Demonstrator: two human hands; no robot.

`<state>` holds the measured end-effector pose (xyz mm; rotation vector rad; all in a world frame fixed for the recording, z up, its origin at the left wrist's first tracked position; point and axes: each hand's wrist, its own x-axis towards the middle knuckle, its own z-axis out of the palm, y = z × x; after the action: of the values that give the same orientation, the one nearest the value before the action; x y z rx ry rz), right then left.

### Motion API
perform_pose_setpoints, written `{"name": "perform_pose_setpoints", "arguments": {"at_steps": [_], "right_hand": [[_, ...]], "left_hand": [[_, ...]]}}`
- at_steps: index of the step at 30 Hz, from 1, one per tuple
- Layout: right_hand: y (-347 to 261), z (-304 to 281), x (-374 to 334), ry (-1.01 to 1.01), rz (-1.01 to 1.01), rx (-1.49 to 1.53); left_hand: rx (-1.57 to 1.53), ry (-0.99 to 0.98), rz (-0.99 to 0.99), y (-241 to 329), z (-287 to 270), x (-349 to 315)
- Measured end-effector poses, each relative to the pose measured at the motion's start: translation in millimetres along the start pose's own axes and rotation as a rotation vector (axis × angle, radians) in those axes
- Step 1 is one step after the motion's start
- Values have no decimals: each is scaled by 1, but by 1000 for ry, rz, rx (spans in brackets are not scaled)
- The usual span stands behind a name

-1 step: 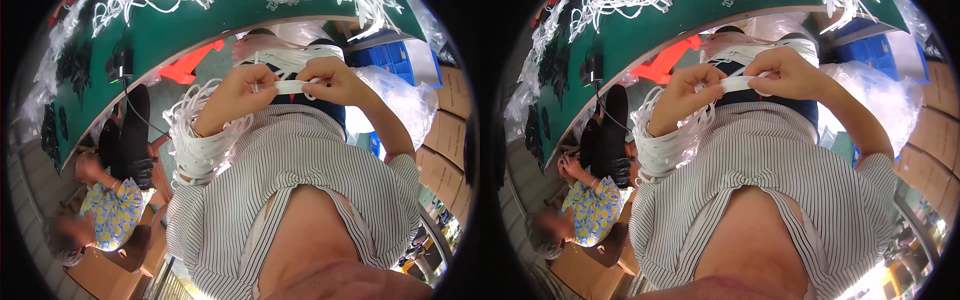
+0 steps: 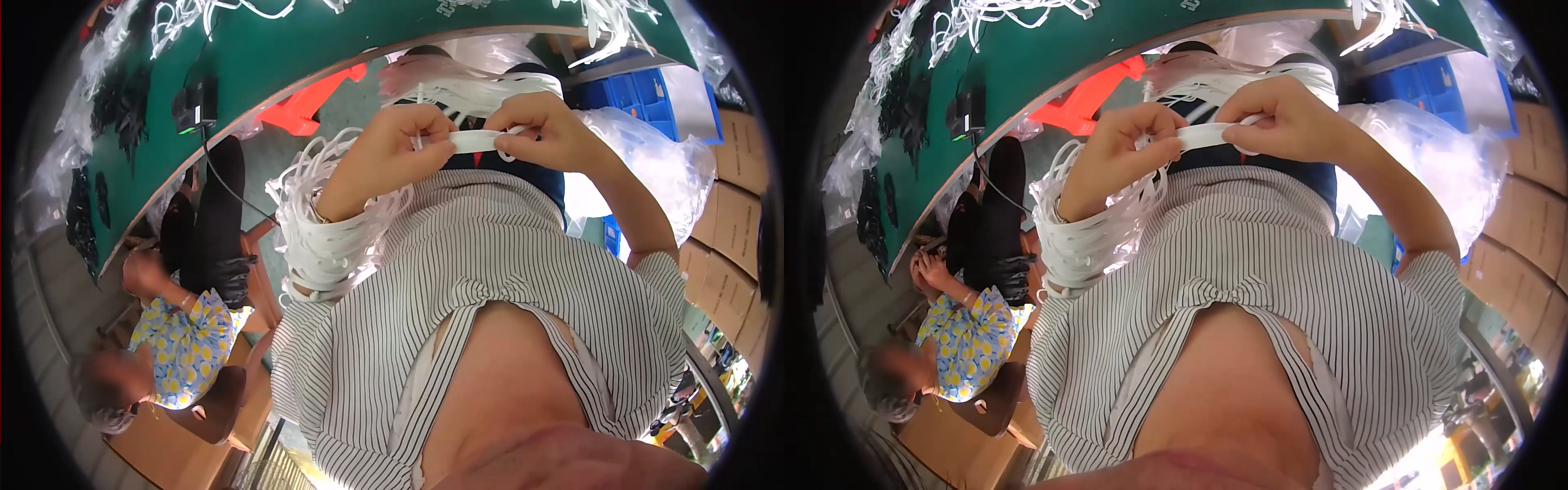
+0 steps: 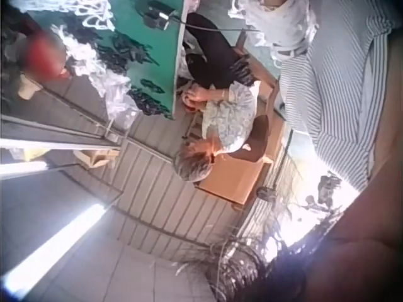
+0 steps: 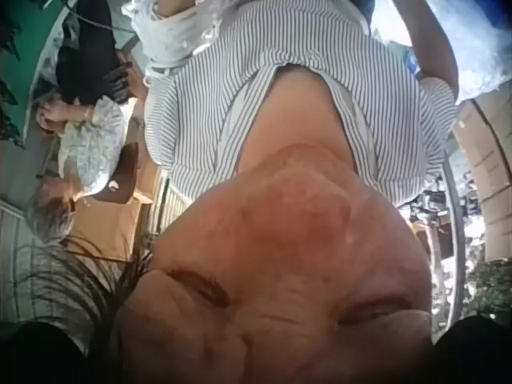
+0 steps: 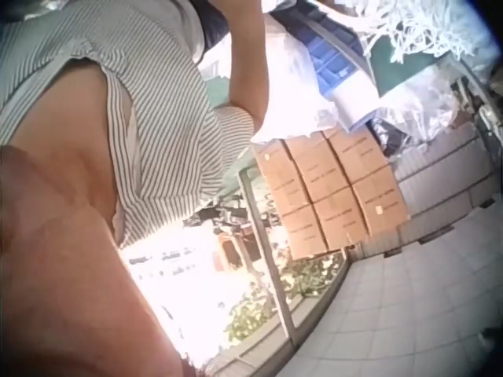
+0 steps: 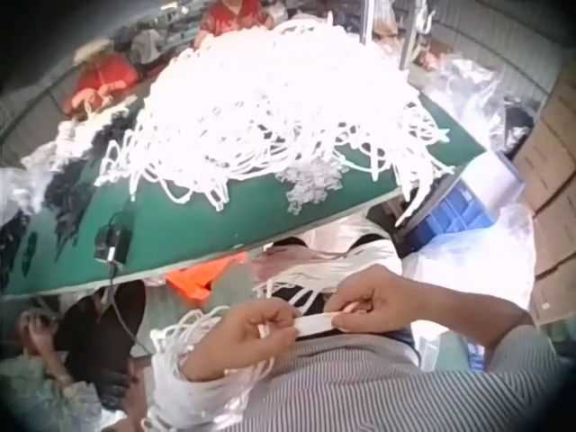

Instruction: Inspecting and assembling white plastic or elastic straps on a factory production line.

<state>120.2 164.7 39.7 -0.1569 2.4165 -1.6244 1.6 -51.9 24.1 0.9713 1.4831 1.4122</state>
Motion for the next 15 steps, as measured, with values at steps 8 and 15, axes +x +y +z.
{"name": "perform_pose_setpoints", "arguments": {"at_steps": [8, 15], "right_hand": [[12, -8, 0, 55, -12, 63], [12, -10, -2, 14, 166, 92]], "left_hand": [[17, -38, -21, -7, -7, 1], [136, -27, 83, -13, -7, 2]]}}
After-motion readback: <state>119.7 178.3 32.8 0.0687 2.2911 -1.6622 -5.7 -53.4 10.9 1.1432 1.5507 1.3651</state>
